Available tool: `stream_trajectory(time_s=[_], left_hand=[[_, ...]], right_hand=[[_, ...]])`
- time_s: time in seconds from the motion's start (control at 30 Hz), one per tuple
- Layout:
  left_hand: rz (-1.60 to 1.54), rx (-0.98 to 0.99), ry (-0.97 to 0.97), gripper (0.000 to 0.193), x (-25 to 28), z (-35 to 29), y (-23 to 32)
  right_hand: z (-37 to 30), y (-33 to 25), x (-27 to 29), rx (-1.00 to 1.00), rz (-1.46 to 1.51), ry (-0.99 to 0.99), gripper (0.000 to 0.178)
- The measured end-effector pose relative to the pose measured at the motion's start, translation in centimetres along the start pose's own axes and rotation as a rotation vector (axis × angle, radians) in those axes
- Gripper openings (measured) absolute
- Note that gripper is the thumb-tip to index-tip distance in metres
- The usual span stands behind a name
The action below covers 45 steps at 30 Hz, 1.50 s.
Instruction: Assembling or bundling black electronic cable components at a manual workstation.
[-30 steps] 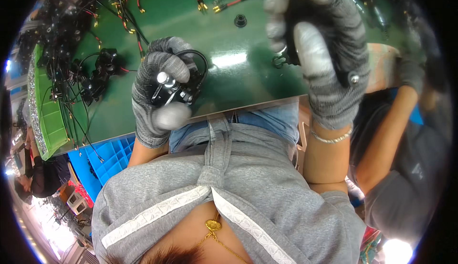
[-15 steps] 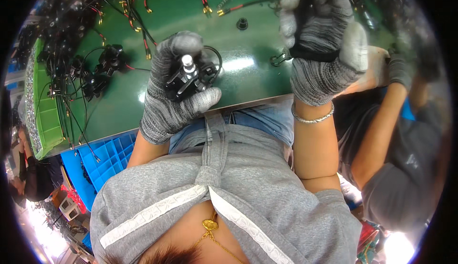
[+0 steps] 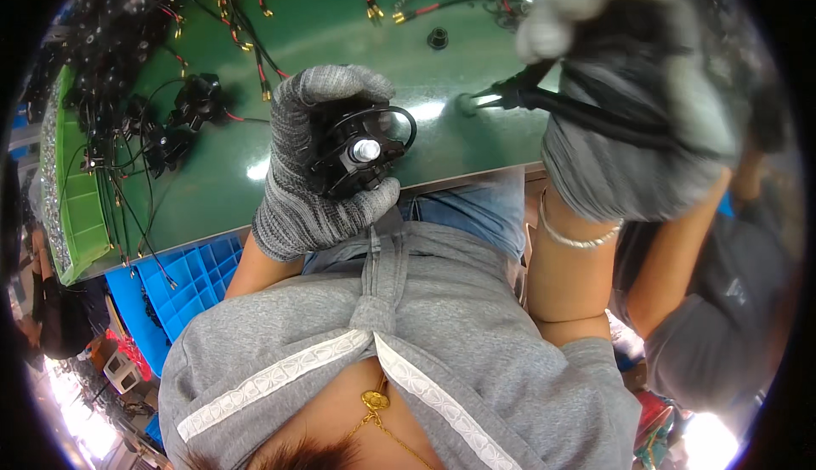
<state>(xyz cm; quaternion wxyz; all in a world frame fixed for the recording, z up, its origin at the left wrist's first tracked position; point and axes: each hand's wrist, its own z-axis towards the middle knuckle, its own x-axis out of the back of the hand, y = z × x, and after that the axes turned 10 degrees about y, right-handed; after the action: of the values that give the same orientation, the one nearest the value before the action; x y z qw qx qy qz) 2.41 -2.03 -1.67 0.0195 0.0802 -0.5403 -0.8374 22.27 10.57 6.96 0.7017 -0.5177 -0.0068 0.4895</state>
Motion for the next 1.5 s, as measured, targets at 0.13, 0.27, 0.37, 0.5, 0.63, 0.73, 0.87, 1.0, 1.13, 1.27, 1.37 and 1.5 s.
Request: stream_trajectory(time_s=[0.13,0.27,0.37,0.5,0.63,0.73,0.87,1.0,1.13,1.27,1.37,1.5], left_hand=[[0.056,0.021,0.018,0.084,0.1,0.0,0.4],[0.055,0.008,0.046,0.083,0.1,0.0,0.0],[-0.004,0.079,0.03,0.082,-0.3,0.1,0.9],[0.067,0.052,0.037,0.082,0.1,-0.1,0.6],[0.048,0.023,0.067,0.072,-0.2,0.0,0.7],[-0.006,0.021,0.115,0.064,-0.8,0.2,0.9],[0.139,-0.04,0.058,0.078,0.0,-0.2,0.3],[0.132,0.003,0.064,0.077,-0.2,-0.1,0.7],[0.102,0.109,0.218,0.059,-1.1,0.0,1.1],[-0.012,0.118,0.305,0.057,-1.2,0.2,0.6],[-0.053,0.225,0.313,0.055,-1.3,0.4,0.8],[-0.016,0.186,0.321,0.053,-1.5,0.6,0.9]], right_hand=[[2.4,-1.6,0.4,0.121,0.047,-0.098,0.035],[3.6,-2.0,0.9,-0.208,0.227,-0.178,0.029],[4.0,-1.2,-1.0,-0.293,0.148,-0.23,0.037],[4.1,-1.1,-2.4,-0.331,0.113,-0.221,0.051],[4.6,0.2,-2.2,-0.218,0.073,-0.24,0.05],[3.5,0.7,-3.1,-0.002,-0.042,-0.137,0.049],[2.7,1.8,-3.8,0.104,-0.12,-0.105,0.047],[2.9,2.4,-3.9,0.146,-0.153,-0.076,0.046],[3.3,3.4,-4.0,0.158,-0.163,-0.079,0.044],[4.1,4.5,-4.3,0.16,-0.164,-0.085,0.043],[4.4,4.7,-4.2,0.167,-0.179,-0.075,0.042],[4.8,4.7,-4.3,0.168,-0.194,-0.072,0.04]])
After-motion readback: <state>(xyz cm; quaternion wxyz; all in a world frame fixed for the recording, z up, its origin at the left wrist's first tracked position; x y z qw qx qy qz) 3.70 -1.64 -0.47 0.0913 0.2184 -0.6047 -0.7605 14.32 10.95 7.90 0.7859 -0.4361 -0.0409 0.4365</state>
